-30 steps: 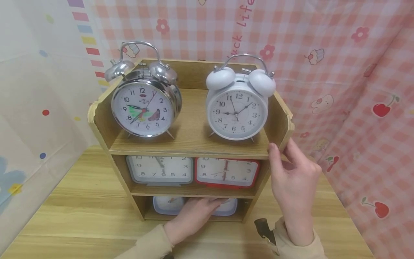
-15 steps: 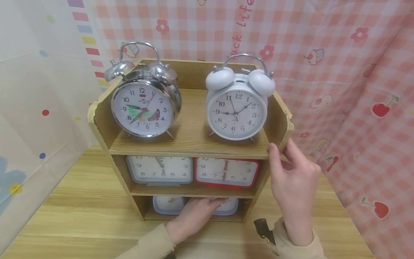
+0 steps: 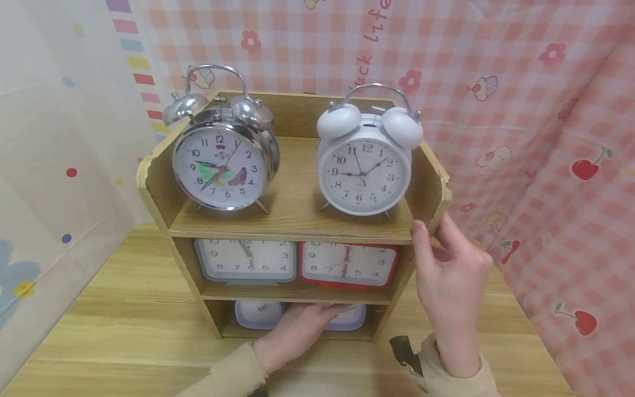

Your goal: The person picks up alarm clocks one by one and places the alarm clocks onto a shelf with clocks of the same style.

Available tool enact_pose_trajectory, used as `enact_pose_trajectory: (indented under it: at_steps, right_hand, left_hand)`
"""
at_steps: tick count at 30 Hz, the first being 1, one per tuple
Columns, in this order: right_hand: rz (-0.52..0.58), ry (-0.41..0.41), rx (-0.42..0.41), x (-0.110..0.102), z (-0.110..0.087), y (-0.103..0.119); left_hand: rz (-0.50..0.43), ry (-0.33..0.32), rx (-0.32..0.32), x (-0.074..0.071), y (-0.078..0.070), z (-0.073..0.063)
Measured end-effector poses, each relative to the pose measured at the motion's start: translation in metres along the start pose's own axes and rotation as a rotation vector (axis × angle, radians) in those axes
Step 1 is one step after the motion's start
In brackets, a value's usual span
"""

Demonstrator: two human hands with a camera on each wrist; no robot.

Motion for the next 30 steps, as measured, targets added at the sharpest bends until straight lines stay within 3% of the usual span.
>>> enact_pose_trajectory:
  at_steps: [20, 26, 30]
  right_hand:
    - [-0.002, -0.002, 0.005, -0.0001, 0.0001, -0.0005]
    - [-0.010, -0.003, 0.005, 0.0002, -0.0001, -0.0010]
    - [0.008, -0.003, 0.004, -0.0004, -0.0002, -0.0009]
  left_hand:
    - [0.051, 0.015, 0.012, -0.0001, -0.0008, -0.0009]
    - [-0.078, 0.060, 0.021, 0.0033, -0.0002, -0.0007]
    - [-0.160, 0.089, 0.065, 0.0018, -0.0049, -0.0017]
Point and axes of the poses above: each hand's wrist, its own z-axis towards the middle knuckle, its own x-axis out of the palm, y = z × x, the point moved 9 cm from there along z, towards the middle knuckle, and after that the axes turned 13 degrees about x, right-handed, at the moved point
